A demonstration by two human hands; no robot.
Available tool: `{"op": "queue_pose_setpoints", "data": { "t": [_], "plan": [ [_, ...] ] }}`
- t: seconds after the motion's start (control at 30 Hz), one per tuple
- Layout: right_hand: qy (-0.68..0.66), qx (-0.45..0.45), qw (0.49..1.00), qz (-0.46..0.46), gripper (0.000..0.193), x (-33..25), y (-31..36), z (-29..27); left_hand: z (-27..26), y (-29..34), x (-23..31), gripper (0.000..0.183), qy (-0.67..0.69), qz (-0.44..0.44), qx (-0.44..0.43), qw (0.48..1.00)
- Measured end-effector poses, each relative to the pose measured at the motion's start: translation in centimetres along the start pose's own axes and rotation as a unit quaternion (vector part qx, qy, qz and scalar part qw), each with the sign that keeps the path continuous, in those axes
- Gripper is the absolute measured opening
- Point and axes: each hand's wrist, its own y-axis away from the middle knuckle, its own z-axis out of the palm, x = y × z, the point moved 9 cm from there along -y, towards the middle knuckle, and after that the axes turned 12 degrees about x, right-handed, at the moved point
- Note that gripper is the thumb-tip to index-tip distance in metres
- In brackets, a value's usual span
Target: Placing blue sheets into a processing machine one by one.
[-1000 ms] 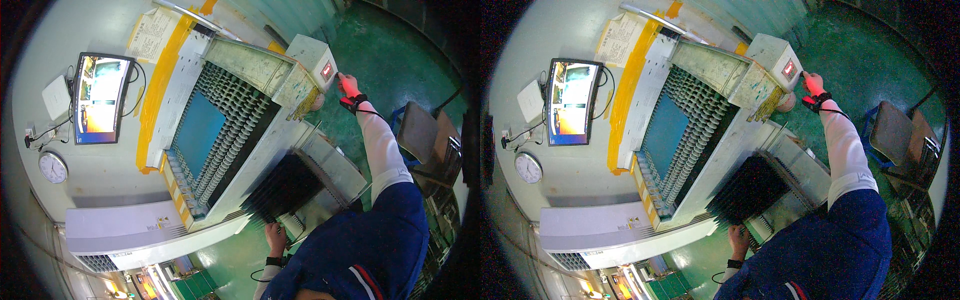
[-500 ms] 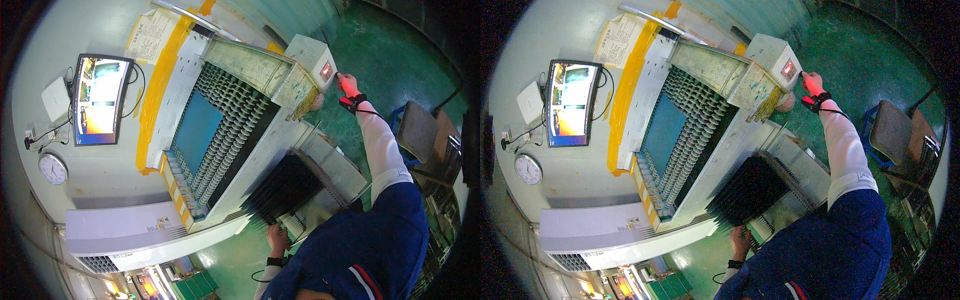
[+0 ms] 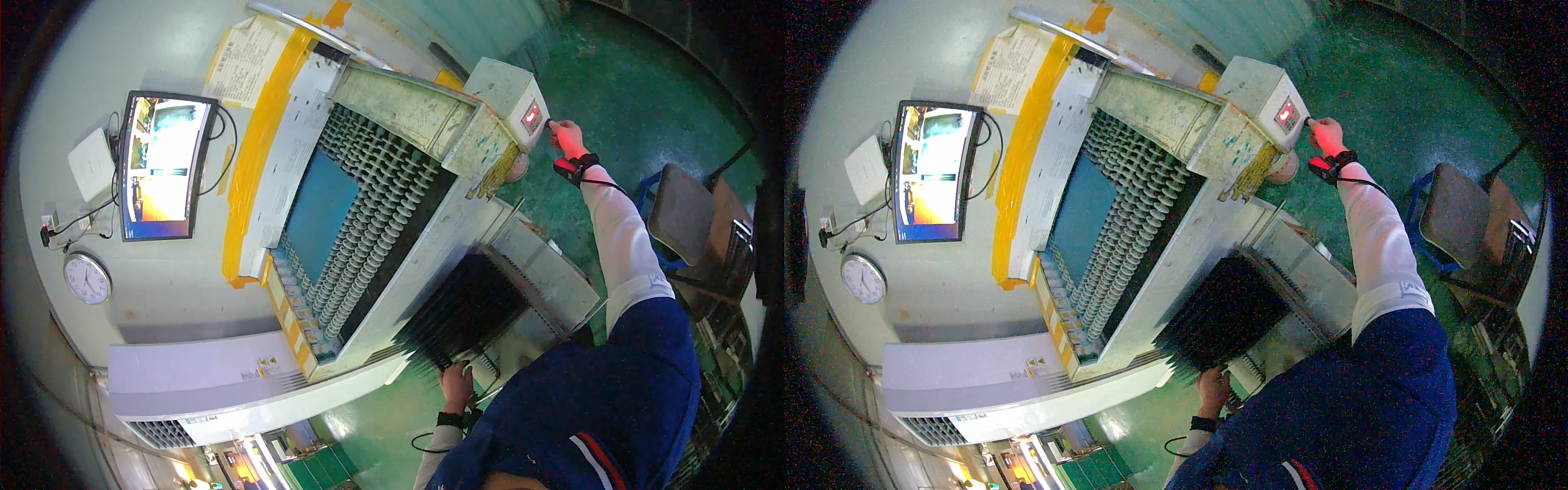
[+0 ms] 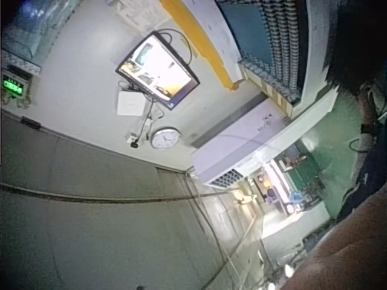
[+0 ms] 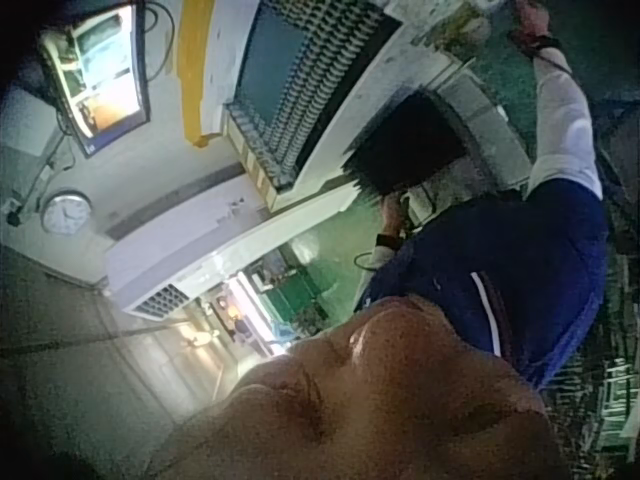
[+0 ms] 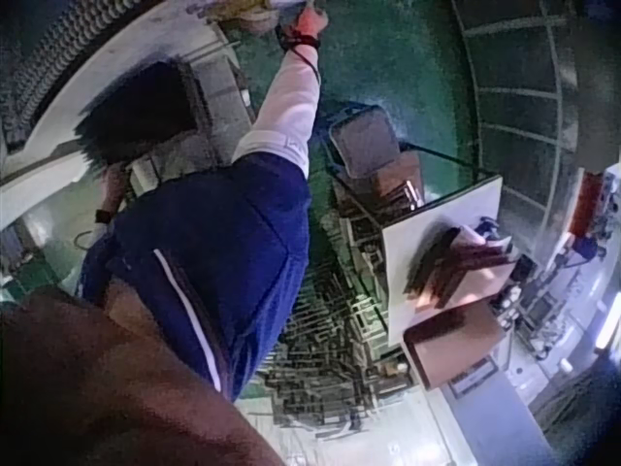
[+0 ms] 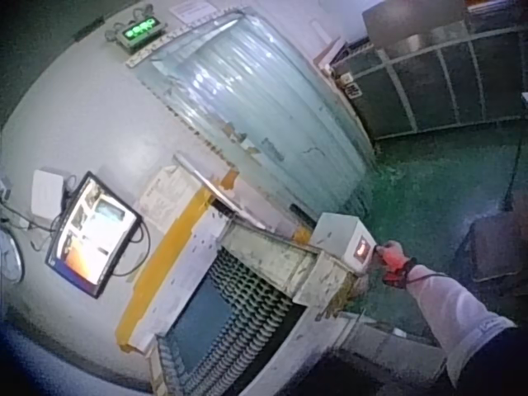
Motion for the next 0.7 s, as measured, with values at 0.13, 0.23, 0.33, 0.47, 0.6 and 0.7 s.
{"op": "queue_pose_setpoints", "data": {
  "t": [0.13, 0.23, 0.33, 0.47, 0.6, 0.7],
  "plan": [
    [-0.033, -0.021, 0.999, 0.007, 0.026, 0.2, -0.8, -0.2, -0.3, -0.6, 0.6, 0.022, 0.048, 0.005, 0.006, 0.999],
    [-0.035, -0.037, 0.999, 0.014, 0.027, 0.6, -0.9, 0.1, 0.4, -0.9, 0.2, 0.024, 0.010, 0.020, -0.001, 1.000],
    [-0.058, -0.026, 0.998, -0.003, 0.026, 0.2, -0.7, 0.2, 2.0, -1.1, -0.2, 0.030, 0.012, -0.009, -0.060, 0.998],
    [-0.043, -0.014, 0.999, -0.002, 0.026, 0.0, -0.2, 0.1, 1.9, -1.4, 0.9, 0.032, 0.009, -0.003, -0.065, 0.998],
    [-0.045, -0.014, 0.999, -0.001, 0.027, 0.4, -0.7, -0.1, 2.0, -1.5, 1.5, 0.030, -0.058, -0.003, -0.113, 0.992],
    [-0.061, -0.028, 0.998, 0.002, 0.027, 0.9, -1.5, 0.0, 0.9, -1.3, 2.0, 0.027, -0.063, 0.018, -0.102, 0.993]
  ]
}}
